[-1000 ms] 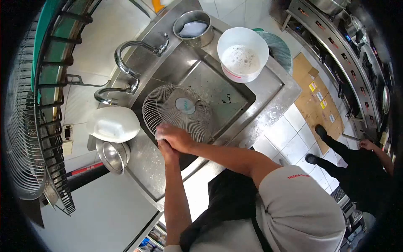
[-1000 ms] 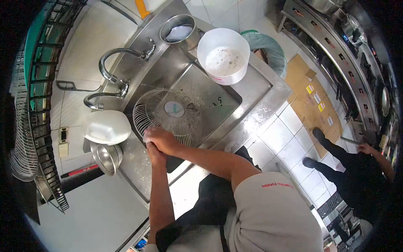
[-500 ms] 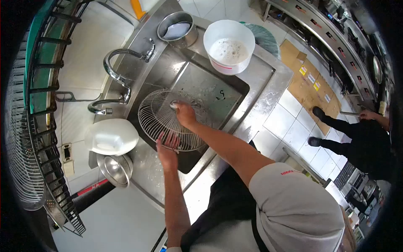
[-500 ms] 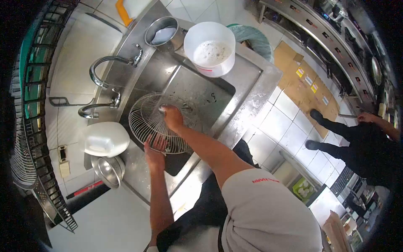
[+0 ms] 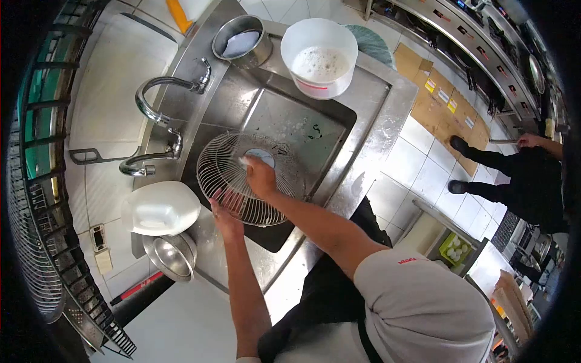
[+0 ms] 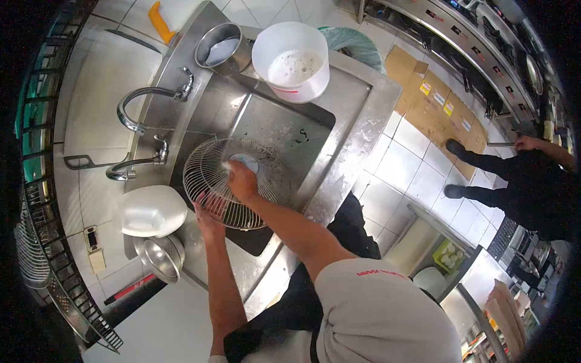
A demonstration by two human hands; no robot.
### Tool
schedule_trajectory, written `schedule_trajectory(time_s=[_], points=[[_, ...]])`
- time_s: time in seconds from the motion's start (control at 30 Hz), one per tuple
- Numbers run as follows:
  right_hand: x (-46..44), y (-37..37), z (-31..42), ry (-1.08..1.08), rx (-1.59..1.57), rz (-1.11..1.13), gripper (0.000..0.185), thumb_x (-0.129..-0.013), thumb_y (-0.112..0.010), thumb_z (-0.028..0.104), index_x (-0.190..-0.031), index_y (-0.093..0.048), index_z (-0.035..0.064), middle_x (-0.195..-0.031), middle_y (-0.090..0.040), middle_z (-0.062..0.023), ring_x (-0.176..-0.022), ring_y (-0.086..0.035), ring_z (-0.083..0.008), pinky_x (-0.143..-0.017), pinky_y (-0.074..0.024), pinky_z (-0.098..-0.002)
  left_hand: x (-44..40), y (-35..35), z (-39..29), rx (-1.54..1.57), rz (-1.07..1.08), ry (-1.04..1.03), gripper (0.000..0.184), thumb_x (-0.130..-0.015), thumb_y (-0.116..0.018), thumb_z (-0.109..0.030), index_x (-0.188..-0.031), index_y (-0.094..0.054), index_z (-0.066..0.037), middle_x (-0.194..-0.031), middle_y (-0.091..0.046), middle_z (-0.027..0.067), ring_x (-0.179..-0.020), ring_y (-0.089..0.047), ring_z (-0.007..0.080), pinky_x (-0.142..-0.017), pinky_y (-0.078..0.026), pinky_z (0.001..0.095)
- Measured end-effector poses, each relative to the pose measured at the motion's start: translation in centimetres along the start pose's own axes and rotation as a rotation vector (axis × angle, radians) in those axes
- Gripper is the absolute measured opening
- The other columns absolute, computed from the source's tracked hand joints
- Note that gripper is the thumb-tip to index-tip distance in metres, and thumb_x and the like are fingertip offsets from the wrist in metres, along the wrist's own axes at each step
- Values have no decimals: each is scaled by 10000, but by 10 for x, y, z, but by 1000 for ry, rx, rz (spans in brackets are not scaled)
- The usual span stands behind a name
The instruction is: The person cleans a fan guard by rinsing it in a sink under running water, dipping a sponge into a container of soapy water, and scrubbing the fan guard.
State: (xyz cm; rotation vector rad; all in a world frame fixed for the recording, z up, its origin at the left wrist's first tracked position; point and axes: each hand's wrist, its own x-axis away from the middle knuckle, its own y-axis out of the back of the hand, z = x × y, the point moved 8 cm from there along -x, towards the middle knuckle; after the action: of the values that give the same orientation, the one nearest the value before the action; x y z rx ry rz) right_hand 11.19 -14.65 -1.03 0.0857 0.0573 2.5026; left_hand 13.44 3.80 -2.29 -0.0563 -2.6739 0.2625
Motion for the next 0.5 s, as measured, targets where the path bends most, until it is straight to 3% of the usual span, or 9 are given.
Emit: schedule_trajectory(time_s=[0.03,0.13,0.17,0.27,0.3,0.4,0.43,0.5], points=[[0,-9,-29,-32,37,-31,210,-843,-638,41,-1033,-706,96,-1118,-685,-137,-1065,-657,-309,-948,-510,-424,-1,2,0,-26,36,-11,600,-1010,-412,-544,-1334,-447,-40,-1291,-565,194,-1152,-588,310,-968,-498,427],[54,-17,69,591,5,36,199,-835,-631,35,-1024,-681,75,-1137,-678,-144,-1028,-672,-328,-904,-542,-409,-14,16,12,-42,234,-136,588,-1015,-410,-533,-1323,-450,-35,-1318,-545,228,-1156,-589,332,-968,-502,449],[53,-16,67,608,35,44,232,-825,-646,37,-1044,-712,74,-1145,-681,-133,-1008,-676,-312,-878,-547,-378,-7,17,16,-22,215,-204,547,-1027,-401,-503,-1302,-461,-34,-1278,-576,239,-1128,-611,339,-958,-507,453],[14,-15,-7,165,115,71,259,-821,-642,31,-1064,-710,88,-1170,-674,-129,-1078,-652,-306,-934,-520,-387,9,4,14,58,-8,-35,515,-1036,-389,-480,-1278,-476,-34,-1246,-599,230,-1103,-628,336,-943,-514,445],[1,0,-33,-124,48,20,293,-824,-608,4,-1085,-705,98,-1178,-670,-134,-1121,-632,-302,-967,-503,-392,16,-1,15,53,-40,-38,516,-1038,-371,-488,-1279,-475,-44,-1242,-603,226,-1088,-635,330,-934,-514,443],[31,-13,15,245,186,95,328,-810,-582,-31,-1091,-696,95,-1179,-668,-131,-1116,-633,-308,-961,-509,-397,20,-6,18,25,-25,-52,508,-1044,-347,-480,-1293,-467,-53,-1220,-615,220,-1079,-634,322,-925,-512,450],[51,-10,46,529,51,31,350,-789,-579,-51,-1095,-682,86,-1177,-666,-128,-1109,-635,-311,-962,-509,-400,21,-10,21,39,-17,-45,498,-1041,-353,-467,-1298,-463,-54,-1216,-617,218,-1084,-630,318,-927,-510,446],[47,-9,19,440,149,13,344,-781,-592,-52,-1087,-678,81,-1177,-666,-126,-1114,-633,-315,-967,-508,-400,31,-12,23,57,-10,-28,481,-1034,-364,-442,-1308,-456,-58,-1207,-621,213,-1095,-621,312,-931,-505,439]])
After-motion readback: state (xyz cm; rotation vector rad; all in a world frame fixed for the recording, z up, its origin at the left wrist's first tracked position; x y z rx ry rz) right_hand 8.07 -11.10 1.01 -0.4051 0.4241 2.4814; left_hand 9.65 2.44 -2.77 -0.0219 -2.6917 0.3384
